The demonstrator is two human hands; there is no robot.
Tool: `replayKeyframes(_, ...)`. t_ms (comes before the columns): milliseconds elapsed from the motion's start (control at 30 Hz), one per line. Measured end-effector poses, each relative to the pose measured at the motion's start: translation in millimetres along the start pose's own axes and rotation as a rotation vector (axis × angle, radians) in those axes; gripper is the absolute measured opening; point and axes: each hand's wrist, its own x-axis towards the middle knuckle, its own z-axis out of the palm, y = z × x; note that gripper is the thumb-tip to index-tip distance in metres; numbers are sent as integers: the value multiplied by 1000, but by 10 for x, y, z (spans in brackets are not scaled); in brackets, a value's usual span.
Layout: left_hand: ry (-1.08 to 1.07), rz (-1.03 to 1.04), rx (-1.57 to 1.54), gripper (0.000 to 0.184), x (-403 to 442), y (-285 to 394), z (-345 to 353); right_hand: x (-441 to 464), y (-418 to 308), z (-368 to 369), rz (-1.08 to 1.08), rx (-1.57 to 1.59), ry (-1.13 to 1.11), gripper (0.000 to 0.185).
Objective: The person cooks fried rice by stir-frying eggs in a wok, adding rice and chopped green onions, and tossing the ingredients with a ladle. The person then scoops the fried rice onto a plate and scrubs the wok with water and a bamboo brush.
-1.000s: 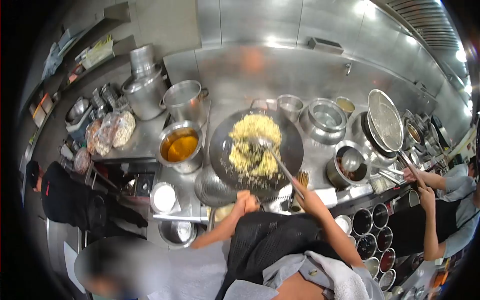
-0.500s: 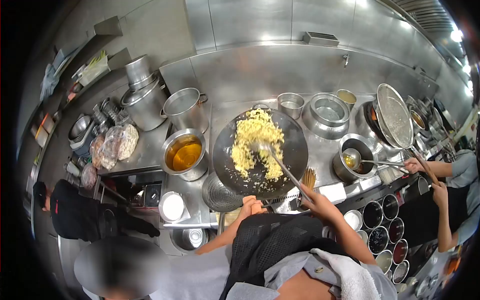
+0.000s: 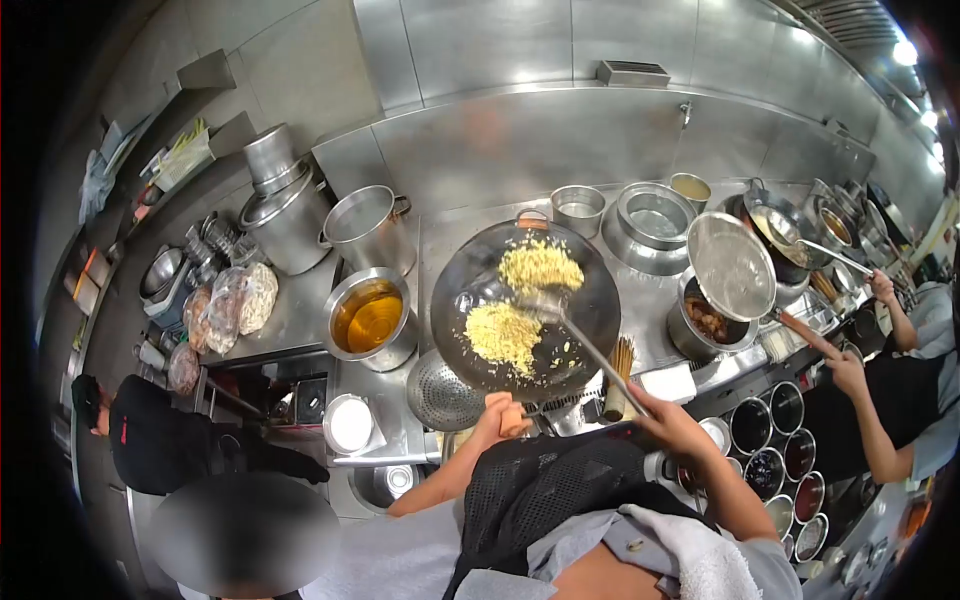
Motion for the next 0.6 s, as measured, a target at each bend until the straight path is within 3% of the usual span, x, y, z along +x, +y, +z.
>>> replayKeyframes(33,96,77,-30,6,-110,72,198,-113,-195,-113,71,-7,-89,65)
replayKeyframes(67,-6,67,-67,8,77,208,281,-185,-348,-185,145,-8,-183,66)
replayKeyframes(100,-149,-19,-203,9,428,287,109,-60,-148,-98,-15,-135,-118,65)
replayKeyframes(133,-130,17,-205,10,631,364,214,70,39,-11,-173,-258,-39,65)
replayKeyframes(167,31,46,-203,9,622,402,461,281,-131,-5,100,-252,-134,64)
replayKeyframes(200,159,67,-182,11,474,393,716,558,52,105,-13,-326,-46,61)
replayKeyframes(267,-193,86,-238,10,668,-49,147,988,366,425,-26,-335,108,61)
replayKeyframes(333,55,106,-33,10,-74,-244,363,941,91,504,6,-393,110,69)
replayKeyframes(367,20,2,-72,8,-164,-353,65,749,-76,422,-31,-329,93,70)
replayKeyframes(400,-78,-206,-15,11,46,-397,-421,480,-529,191,204,-155,-80,70)
replayKeyframes(467,98,19,-45,8,-224,-171,94,254,233,246,-456,-176,88,67)
replayKeyframes(500,-5,53,-119,6,-28,-46,162,221,192,197,-452,-178,79,67)
replayKeyframes(567,-128,50,-237,5,542,222,103,150,-66,59,47,20,-230,65)
replayKeyframes(600,-156,9,-280,7,779,291,86,315,-286,82,115,-4,-198,67)
